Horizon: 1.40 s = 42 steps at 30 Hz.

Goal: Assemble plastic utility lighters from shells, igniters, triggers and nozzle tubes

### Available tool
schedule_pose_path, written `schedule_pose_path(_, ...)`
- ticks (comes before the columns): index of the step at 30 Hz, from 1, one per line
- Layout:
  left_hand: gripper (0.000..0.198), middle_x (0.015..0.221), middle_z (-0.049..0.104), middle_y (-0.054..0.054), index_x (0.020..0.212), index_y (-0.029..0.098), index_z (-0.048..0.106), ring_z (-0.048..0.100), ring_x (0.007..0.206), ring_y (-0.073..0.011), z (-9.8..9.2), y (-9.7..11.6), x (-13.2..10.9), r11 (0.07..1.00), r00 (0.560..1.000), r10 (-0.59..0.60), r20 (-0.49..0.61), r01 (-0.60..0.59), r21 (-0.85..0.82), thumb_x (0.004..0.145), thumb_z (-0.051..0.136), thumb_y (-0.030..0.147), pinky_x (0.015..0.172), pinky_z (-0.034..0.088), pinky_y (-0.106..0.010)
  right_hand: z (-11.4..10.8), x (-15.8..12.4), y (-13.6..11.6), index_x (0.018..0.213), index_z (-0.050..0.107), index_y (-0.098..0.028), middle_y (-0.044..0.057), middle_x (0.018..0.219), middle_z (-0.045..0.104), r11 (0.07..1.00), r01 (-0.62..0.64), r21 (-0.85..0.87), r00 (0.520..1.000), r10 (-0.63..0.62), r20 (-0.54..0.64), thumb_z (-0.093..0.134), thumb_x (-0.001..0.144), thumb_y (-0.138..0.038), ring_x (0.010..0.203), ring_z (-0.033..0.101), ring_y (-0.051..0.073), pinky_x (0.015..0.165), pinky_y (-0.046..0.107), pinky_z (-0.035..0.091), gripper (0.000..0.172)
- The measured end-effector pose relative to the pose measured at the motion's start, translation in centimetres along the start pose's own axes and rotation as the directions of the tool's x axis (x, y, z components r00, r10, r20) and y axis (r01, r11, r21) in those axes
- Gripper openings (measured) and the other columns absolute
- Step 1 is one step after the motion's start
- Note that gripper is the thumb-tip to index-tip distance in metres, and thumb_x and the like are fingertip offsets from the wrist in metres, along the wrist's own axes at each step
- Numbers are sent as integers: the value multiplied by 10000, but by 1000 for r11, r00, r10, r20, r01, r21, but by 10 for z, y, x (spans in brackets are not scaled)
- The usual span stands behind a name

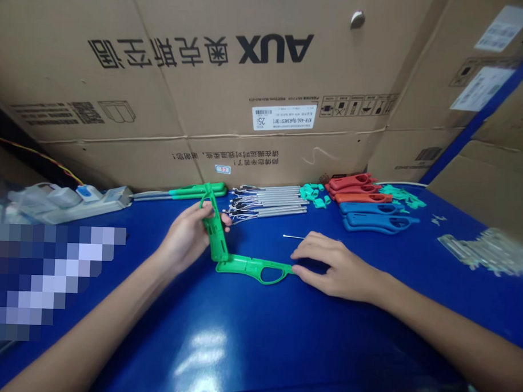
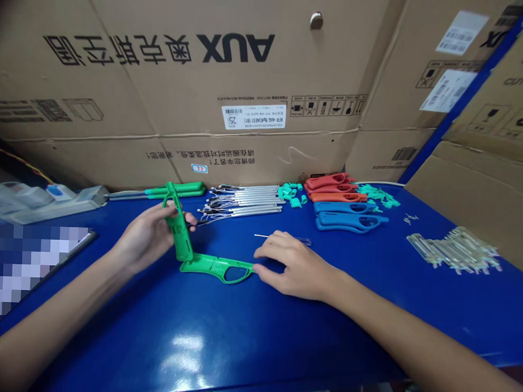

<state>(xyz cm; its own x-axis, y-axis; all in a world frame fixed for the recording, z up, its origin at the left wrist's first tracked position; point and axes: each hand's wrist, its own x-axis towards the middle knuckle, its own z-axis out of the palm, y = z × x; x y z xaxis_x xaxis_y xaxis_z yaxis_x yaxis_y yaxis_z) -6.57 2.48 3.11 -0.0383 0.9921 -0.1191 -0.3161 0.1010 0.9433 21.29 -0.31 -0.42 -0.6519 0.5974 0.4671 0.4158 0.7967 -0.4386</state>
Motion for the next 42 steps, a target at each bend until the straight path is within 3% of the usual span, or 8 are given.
schedule_pose_path(3,149,761,674,-70,862,168,473,699,698,-191,9,-5,-5,995,998,-5,-55,0,-98,822,499,27,659,594,-309,0,-1,-1,973,681,-147,86,888,696,1000,14,13,1000,-14,-17,623,904,-210,841,615,192,803,352,504,110)
schedule_pose_path(7,404,831,657,-61,1079,194,446,723,817,-217,21,-13,-13,980,993,-46,-111,23,-198,763,492,-55,795,611,-385,1,-1,-2,1023,672,-147,79,885,696,1000,4,18,1000,-3,-19,633,903,-235,837,616,189,802,349,503,154)
schedule_pose_path(12,643,782,599,16,1232,281,446,690,851,-161,27,-26,-22,981,1000,0,-21,-4,-193,685,544,-43,957,567,-419,6,0,-6,1056,668,-162,70,916,707,999,-10,46,1000,9,11,657,897,-268,863,624,189,850,365,494,191)
schedule_pose_path(18,440,786,603,50,1045,268,512,669,884,-139,29,-40,-30,993,989,31,145,-14,-121,686,616,38,1017,521,-469,11,1,-10,1052,672,-142,74,908,709,999,4,49,999,-6,35,669,886,-254,832,611,190,826,378,496,200)
schedule_pose_path(23,234,881,666,-16,853,189,517,684,966,-226,25,-44,-32,993,948,28,317,-64,104,714,697,136,868,577,-421,13,0,-7,946,680,-168,42,783,691,995,63,83,998,-63,-3,567,872,-108,726,588,158,707,303,500,148)
schedule_pose_path(29,290,818,655,-12,945,182,555,644,691,-152,21,-42,-27,865,938,156,311,-282,415,708,714,232,594,538,-267,10,0,-8,951,673,-161,43,775,666,999,-17,37,1000,17,-21,542,811,-66,712,596,156,713,297,498,215)
schedule_pose_path(35,215,738,637,-14,840,169,596,621,656,-157,18,-40,-28,786,912,149,382,-343,514,776,650,367,578,519,-272,9,1,-7,899,677,-162,40,762,666,999,-3,32,1000,2,21,541,858,-89,714,582,156,713,294,482,160)
schedule_pose_path(42,200,728,640,-5,840,174,605,581,606,-130,19,-40,-29,696,867,141,479,-431,575,792,659,360,539,474,-238,8,0,-7,896,691,-161,38,749,664,999,-20,28,998,18,67,551,893,-137,705,571,155,680,282,462,142)
